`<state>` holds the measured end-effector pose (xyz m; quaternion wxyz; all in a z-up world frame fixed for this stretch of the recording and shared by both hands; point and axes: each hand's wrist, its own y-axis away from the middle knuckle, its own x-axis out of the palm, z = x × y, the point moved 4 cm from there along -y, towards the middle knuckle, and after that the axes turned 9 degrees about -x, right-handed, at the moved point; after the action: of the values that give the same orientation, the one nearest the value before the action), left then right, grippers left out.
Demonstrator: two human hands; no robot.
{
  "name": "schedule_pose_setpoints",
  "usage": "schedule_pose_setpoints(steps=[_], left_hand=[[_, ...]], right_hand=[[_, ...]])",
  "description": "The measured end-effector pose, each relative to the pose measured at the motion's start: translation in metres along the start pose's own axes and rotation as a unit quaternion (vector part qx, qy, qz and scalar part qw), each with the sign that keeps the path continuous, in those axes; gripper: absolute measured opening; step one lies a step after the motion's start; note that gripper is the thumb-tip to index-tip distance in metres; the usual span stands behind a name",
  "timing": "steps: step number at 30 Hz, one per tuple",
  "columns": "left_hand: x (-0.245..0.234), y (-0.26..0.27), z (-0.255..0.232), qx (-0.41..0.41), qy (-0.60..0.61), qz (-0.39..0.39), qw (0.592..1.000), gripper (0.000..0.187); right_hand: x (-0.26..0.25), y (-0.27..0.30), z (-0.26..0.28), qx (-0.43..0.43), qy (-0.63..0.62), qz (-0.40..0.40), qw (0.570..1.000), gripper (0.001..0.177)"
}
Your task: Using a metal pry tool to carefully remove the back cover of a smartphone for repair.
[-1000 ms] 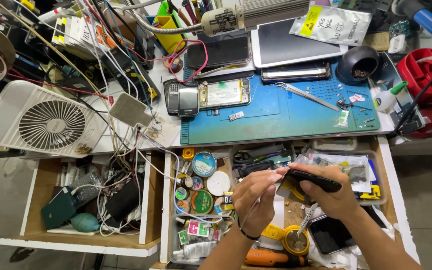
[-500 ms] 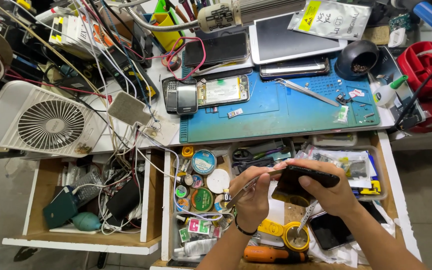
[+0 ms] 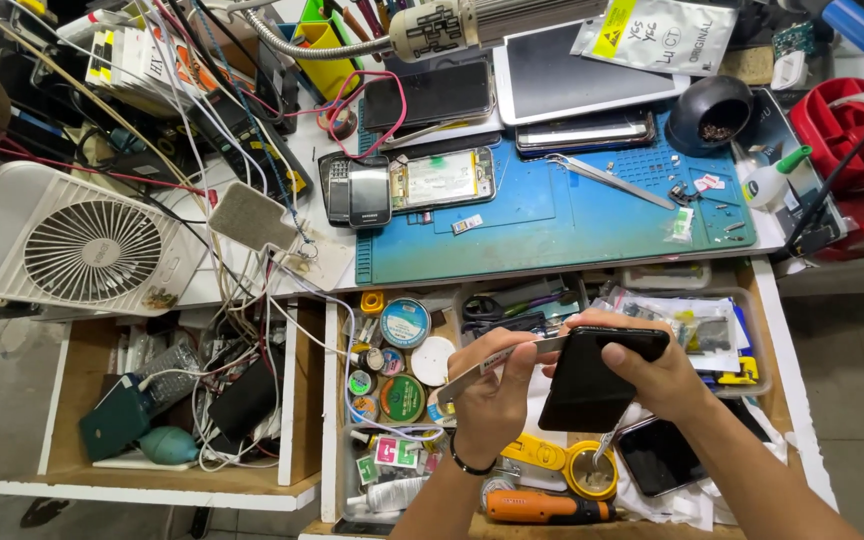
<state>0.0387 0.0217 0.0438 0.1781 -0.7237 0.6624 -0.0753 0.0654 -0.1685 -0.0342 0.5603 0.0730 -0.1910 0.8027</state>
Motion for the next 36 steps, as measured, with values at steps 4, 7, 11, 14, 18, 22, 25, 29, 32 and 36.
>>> schedule_pose_setpoints(steps=[4,7,11,14,18,22,25,29,32,36], left_hand=[[-0.002,0.000,0.007,-0.055,0.053,0.038,0.996,0.032],[0.002,0.003,0.023,-0.110,0.192,0.066,0.973,0.028],[0.003,0.005,0.033,-0.154,0.202,0.073,0.964,0.028],[0.003,0.003,0.037,-0.152,0.199,0.066,0.966,0.026],[0.004,0.001,0.032,-0.117,0.187,0.029,0.975,0.023],[0.002,0.002,0.013,-0.135,0.109,0.042,0.984,0.028],[0.003,0.004,0.010,-0.144,0.116,0.049,0.982,0.032],[0.003,0.006,0.011,-0.158,0.113,0.050,0.980,0.026],[0.003,0.006,0.010,-0.170,0.134,0.051,0.975,0.026],[0.003,0.004,0.005,-0.154,0.159,0.051,0.974,0.026]], right_hand=[[0.000,0.004,-0.011,0.035,-0.107,-0.007,0.994,0.057],[-0.010,0.007,-0.019,0.018,-0.010,-0.027,0.999,0.057],[-0.006,0.007,-0.019,0.050,-0.096,-0.022,0.994,0.061],[0.020,-0.003,0.001,-0.012,-0.145,-0.014,0.989,0.054],[0.030,-0.011,0.003,-0.078,-0.168,-0.042,0.982,0.050],[0.018,-0.007,-0.020,0.112,-0.224,-0.093,0.964,0.058],[0.018,-0.006,-0.025,0.134,-0.241,-0.087,0.957,0.057],[0.018,-0.001,-0.038,0.169,-0.283,-0.080,0.941,0.053],[0.021,0.000,-0.040,0.187,-0.307,-0.075,0.930,0.049],[0.022,0.002,-0.044,0.201,-0.353,-0.050,0.912,0.042]])
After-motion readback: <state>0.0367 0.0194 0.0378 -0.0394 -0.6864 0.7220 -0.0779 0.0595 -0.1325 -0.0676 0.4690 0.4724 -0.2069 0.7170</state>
